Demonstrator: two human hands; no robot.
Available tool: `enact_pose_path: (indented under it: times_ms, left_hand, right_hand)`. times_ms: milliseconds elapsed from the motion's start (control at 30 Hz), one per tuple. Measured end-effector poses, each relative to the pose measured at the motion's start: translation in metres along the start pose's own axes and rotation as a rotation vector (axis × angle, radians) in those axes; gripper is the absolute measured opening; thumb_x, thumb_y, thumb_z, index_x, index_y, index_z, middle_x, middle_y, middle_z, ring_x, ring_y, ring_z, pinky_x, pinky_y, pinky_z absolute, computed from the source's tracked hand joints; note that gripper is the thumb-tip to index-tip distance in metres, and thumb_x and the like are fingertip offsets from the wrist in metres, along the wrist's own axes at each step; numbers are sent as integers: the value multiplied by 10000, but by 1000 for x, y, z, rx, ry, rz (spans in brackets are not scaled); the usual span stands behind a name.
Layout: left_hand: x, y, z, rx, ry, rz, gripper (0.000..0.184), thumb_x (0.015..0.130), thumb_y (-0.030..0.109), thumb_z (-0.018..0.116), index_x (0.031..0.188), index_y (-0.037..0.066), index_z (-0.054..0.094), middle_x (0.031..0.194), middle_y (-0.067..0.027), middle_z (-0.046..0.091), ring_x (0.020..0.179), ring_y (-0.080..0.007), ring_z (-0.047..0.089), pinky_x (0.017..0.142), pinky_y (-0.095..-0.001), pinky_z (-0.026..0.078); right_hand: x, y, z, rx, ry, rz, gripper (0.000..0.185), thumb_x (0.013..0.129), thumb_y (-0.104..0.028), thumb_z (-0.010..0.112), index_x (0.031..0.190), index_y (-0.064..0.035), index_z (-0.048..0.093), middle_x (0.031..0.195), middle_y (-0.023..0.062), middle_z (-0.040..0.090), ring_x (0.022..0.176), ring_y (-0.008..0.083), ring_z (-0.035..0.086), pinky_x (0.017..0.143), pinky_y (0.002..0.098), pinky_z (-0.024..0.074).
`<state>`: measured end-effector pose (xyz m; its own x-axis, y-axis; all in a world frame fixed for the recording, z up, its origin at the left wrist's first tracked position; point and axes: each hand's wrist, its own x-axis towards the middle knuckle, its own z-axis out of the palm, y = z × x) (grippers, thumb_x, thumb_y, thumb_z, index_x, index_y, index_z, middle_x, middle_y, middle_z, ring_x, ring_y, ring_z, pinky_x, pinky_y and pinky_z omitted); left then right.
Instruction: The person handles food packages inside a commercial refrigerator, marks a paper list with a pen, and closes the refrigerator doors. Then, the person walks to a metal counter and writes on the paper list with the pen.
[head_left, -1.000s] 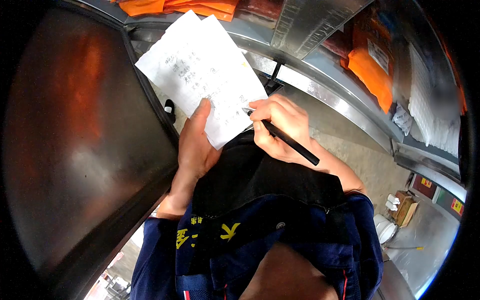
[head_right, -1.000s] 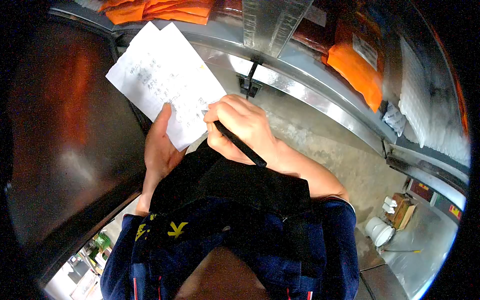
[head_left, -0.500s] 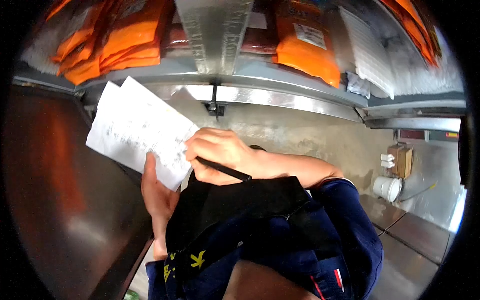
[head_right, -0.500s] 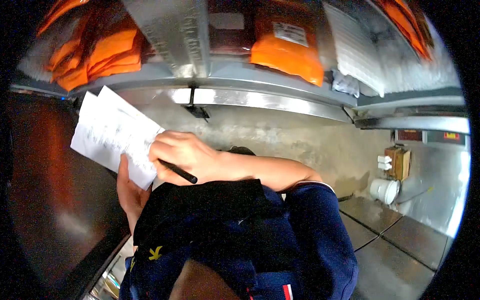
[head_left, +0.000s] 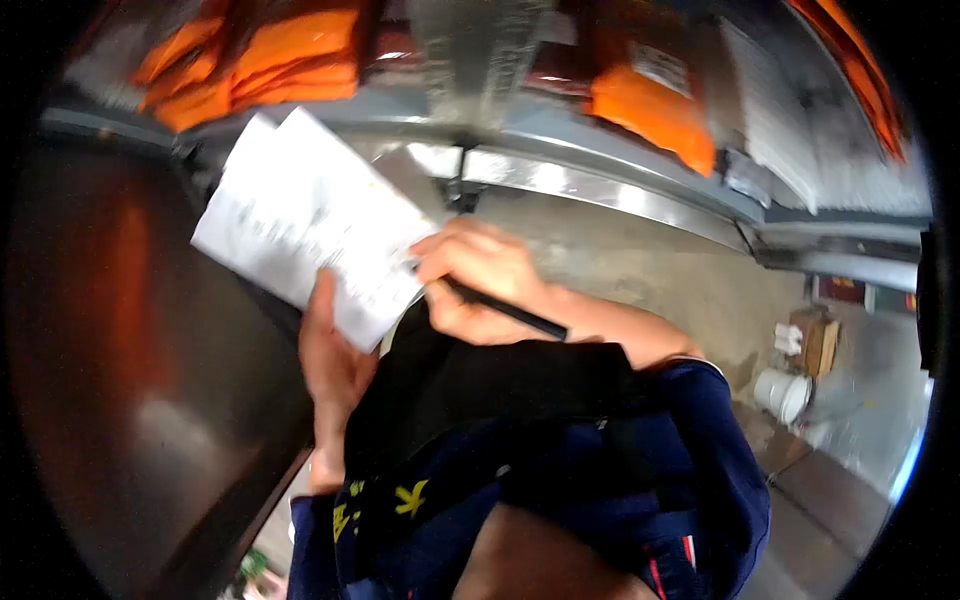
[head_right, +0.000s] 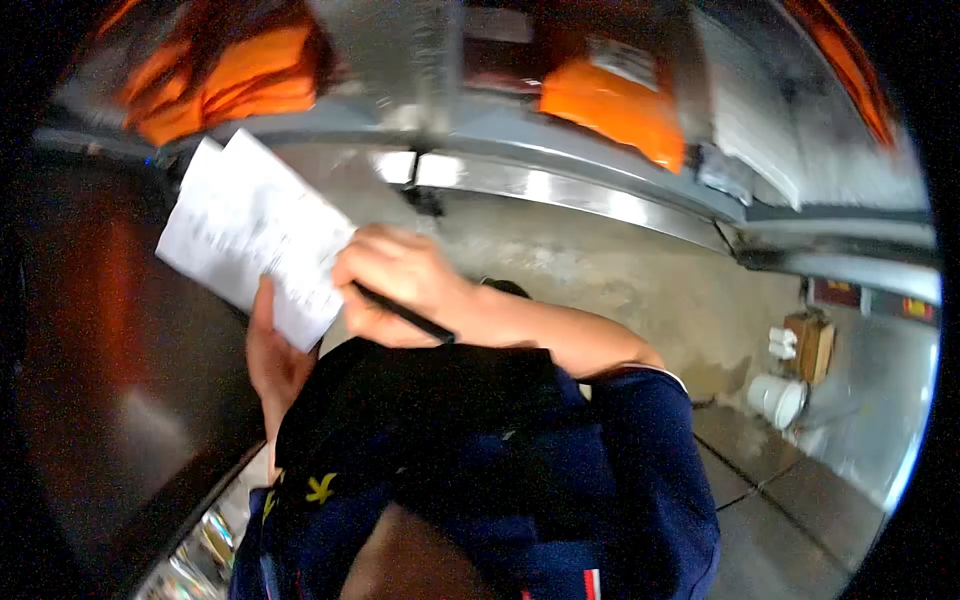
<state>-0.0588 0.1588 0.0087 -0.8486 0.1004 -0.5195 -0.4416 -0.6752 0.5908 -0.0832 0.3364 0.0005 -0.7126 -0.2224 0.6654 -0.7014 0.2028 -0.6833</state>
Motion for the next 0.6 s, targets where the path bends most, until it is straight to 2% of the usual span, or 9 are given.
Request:
enact_pose_path:
  times_ms: [100,133,167,233,367,467,600]
  left_hand:
    - [-2,2,4,51,58,31,489,942,304,414,1313,3,311,1240,-144,482,1138,-248,484,975,-383,376]
    - [-2,4,4,12,62,33,472,944,279,407,1309,-5,311,1242,-150,479,1140,-254,485,974,-391,379]
    - [0,4,5,-26,53,29,456,945,253,401,1305,-13,311,1245,-156,476,1143,-261,485,974,-399,382]
    - [3,2,8,-103,18,5,425,948,202,388,1296,-29,311,1251,-168,471,1148,-274,486,974,-415,389]
    - [3,4,2,-26,-35,0,468,957,290,373,1328,18,290,1277,-142,451,1169,-254,459,1003,-396,347]
    - [2,4,2,-32,-20,-5,475,960,296,359,1332,10,281,1281,-144,448,1173,-257,456,1007,-402,341]
    - [5,3,-3,-121,-60,-2,432,954,221,373,1296,-37,313,1248,-172,473,1146,-265,490,980,-398,390]
  right_hand:
    - [-1,4,2,-9,-10,32,141,646,14,577,763,-31,512,688,103,549,676,275,597,585,354,465]
    - [1,2,-1,-1,-50,57,135,656,17,577,763,-33,512,683,105,558,702,278,616,599,352,472]
    - [0,4,-3,-20,-65,39,57,718,-22,574,757,-31,533,745,135,605,693,253,623,593,319,468]
    - [-1,6,-2,-11,-80,30,54,729,-26,575,760,-29,531,715,112,583,729,266,636,595,319,471]
    - [5,1,3,11,-80,50,127,670,18,585,762,-39,517,689,104,564,727,264,625,623,348,482]
    - [5,1,5,5,-83,54,123,671,23,582,757,-39,519,690,102,565,734,264,627,629,347,486]
    - [6,1,4,-12,-113,50,129,668,28,585,757,-40,520,695,102,568,738,260,628,624,348,485]
